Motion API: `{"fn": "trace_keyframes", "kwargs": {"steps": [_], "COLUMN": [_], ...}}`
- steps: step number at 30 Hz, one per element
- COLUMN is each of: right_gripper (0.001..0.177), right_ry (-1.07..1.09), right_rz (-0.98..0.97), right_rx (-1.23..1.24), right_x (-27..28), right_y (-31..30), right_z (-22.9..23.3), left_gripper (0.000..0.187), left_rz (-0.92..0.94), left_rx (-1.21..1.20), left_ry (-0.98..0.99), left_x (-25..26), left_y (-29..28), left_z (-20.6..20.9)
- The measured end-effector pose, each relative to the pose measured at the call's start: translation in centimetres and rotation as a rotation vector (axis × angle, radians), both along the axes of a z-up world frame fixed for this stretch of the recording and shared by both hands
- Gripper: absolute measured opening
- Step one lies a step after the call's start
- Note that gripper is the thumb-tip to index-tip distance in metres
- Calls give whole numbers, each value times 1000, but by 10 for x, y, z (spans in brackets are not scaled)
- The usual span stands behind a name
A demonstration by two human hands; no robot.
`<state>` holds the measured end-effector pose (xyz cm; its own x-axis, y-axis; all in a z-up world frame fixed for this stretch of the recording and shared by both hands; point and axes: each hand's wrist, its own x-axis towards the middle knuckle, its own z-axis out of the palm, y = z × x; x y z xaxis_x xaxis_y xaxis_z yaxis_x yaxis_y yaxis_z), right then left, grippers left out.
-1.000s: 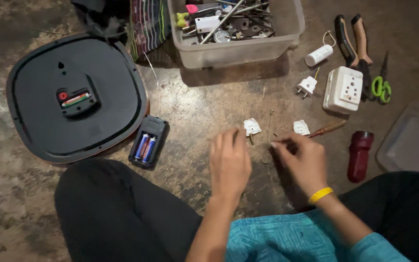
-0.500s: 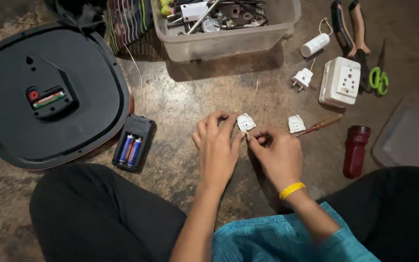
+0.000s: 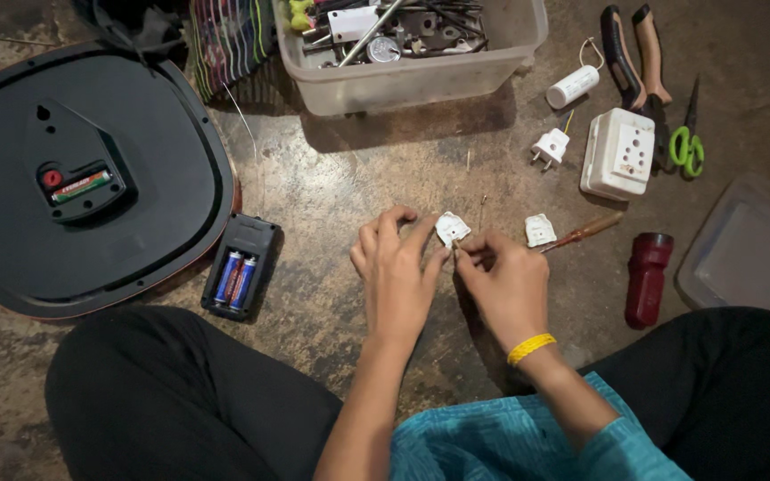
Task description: The person sits on the floor and assembles small white electrical components using a screwdriver. They insert screws into the components and tighten them, handling multiple parts one at a time.
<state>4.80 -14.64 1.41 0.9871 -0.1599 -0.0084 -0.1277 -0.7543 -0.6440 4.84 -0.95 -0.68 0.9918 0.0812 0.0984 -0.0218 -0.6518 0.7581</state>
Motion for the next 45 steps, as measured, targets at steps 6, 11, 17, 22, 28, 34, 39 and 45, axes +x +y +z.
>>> {"fn": "trace_keyframes", "kwargs": {"steps": [6, 11, 17, 22, 28, 34, 39, 45], "right_gripper": [17, 16, 15, 13, 12, 11, 14, 18], "right_ry": [-25, 2, 11, -75, -47, -14, 18, 50], "right_rz": [46, 3, -41, -135, -234, -265, -337, -339], "right_rx": [-134, -85, 8, 91, 158, 87, 72, 48], "right_x": [2, 4, 2, -3, -5, -1, 2, 5], "right_y": [1, -2, -8, -4, 0, 6, 11, 10], "right_z": [1, -1, -7, -13, -8, 1, 3, 4], "left_gripper": [44, 40, 41, 40, 36, 36, 38, 32], "left_rz": [6, -27, -72, -141, -191, -204, -203, -146], "left_rx": [-2, 19, 13, 37, 41, 64, 77, 35], "left_ry": [-14, -66, -104, -146, -136, -110, -130, -85], "left_x": [1, 0, 7, 14, 15, 17, 17, 21], "left_y": [-1, 0, -2, -5, -8, -8, -8, -11], "left_z": [1, 1, -3, -5, 0, 1, -4, -5]}}
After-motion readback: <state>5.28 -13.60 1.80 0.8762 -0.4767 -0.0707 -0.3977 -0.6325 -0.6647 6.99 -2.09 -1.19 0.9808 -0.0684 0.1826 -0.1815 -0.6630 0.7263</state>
